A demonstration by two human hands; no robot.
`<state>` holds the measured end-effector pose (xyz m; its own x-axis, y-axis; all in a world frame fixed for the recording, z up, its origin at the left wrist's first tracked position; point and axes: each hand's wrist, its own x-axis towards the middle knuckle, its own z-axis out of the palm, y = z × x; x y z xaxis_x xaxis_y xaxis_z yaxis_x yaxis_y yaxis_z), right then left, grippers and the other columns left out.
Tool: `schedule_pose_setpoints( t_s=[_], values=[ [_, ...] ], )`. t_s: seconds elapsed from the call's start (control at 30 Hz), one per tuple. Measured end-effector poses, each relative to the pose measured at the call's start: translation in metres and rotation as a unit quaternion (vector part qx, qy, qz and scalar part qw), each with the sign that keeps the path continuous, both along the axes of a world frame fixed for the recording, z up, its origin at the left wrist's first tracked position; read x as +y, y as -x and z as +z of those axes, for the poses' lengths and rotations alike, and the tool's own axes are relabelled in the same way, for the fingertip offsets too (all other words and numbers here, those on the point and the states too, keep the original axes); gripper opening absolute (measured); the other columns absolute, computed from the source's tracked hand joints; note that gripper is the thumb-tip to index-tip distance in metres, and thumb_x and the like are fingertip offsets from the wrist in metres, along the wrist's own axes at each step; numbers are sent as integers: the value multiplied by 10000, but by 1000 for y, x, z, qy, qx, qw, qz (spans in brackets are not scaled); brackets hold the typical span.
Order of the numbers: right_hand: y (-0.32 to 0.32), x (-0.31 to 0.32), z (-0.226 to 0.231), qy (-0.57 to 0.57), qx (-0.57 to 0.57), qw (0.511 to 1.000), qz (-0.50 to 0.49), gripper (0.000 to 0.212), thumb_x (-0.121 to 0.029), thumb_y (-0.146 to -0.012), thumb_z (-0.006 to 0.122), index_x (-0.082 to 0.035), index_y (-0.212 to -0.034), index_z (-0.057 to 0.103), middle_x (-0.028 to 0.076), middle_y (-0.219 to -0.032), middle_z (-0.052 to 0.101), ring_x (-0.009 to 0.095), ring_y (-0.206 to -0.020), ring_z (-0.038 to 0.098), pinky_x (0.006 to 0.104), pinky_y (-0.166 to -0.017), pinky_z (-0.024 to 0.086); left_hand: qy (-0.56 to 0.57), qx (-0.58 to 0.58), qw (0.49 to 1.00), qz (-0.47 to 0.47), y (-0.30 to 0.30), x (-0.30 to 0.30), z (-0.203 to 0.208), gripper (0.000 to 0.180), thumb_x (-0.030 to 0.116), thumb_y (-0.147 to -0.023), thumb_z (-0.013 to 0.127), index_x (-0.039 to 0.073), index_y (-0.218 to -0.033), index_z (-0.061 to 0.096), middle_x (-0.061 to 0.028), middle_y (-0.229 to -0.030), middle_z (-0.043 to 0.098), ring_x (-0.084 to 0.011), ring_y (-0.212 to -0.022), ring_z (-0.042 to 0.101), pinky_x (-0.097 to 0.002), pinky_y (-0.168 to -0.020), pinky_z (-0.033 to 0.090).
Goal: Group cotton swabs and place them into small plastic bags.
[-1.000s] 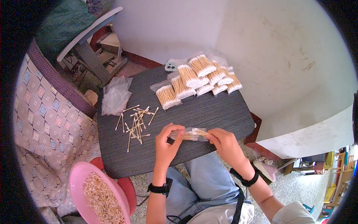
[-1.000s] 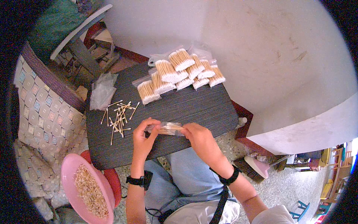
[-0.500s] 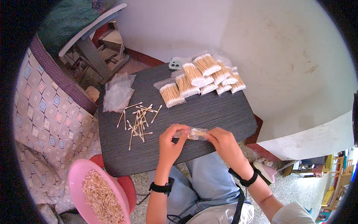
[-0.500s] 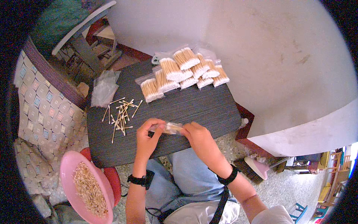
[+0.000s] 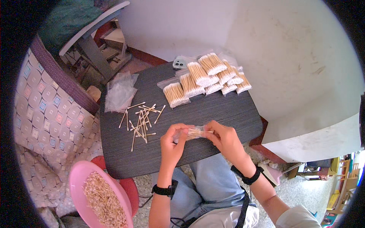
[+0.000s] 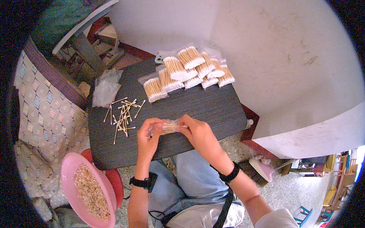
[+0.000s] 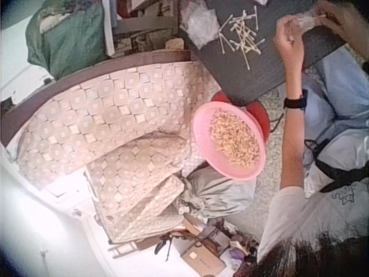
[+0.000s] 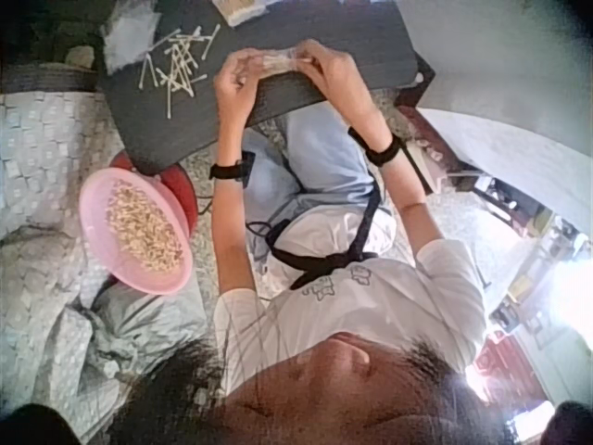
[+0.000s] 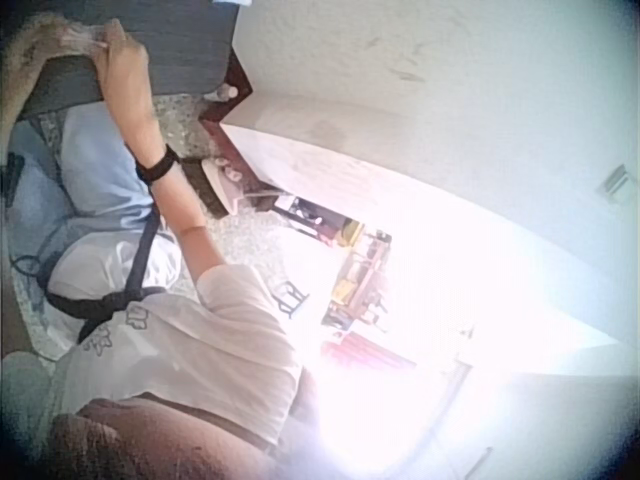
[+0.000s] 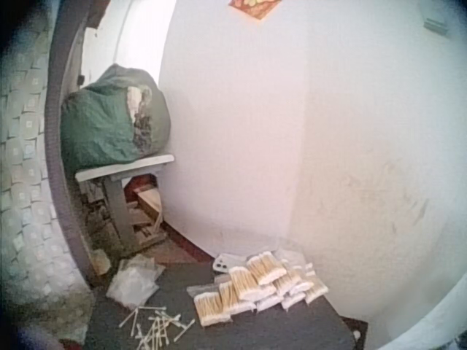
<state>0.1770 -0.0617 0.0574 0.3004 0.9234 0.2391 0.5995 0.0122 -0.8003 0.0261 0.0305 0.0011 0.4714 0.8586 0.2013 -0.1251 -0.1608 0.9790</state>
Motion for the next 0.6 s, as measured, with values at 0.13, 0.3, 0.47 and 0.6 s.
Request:
schedule_pose_setpoints(
  t_s=[0.13, 0.3, 0.47, 0.6],
  values=[
    [-3, 3, -1, 70, 48, 996, 3, 145, -121, -835, 681, -3, -898, 625, 156, -728, 637, 242, -611, 645, 342, -545, 469, 4, 15, 1000, 9, 1, -2, 0, 92, 80, -932, 589, 0, -976, 599, -95, -947, 715, -127, -880, 650, -270, -794, 501],
    [-6, 11, -10, 79, 82, 993, 1, 135, -113, -821, 692, 9, -858, 647, 125, -683, 633, 155, -553, 625, 294, -511, 466, -15, 16, 1000, 10, -1, -3, 3, 110, 92, -923, 611, -9, -965, 601, -95, -931, 709, -129, -870, 652, -263, -787, 498],
    [3, 17, -18, 57, 128, 990, 6, 130, -70, -807, 699, 23, -891, 664, 112, -740, 662, 144, -570, 633, 269, -533, 494, -33, 55, 998, 24, 1, -2, 0, 108, 85, -915, 621, -10, -966, 614, -100, -921, 707, -131, -857, 663, -259, -779, 498],
    [7, 14, -25, -14, 216, 976, -24, 152, -34, -797, 707, 20, -936, 682, 115, -819, 683, 144, -655, 655, 257, -596, 520, -17, 44, 997, 53, -3, -2, 1, 99, 66, -906, 625, -10, -970, 616, -102, -886, 707, -134, -859, 671, -259, -770, 501]
  ],
)
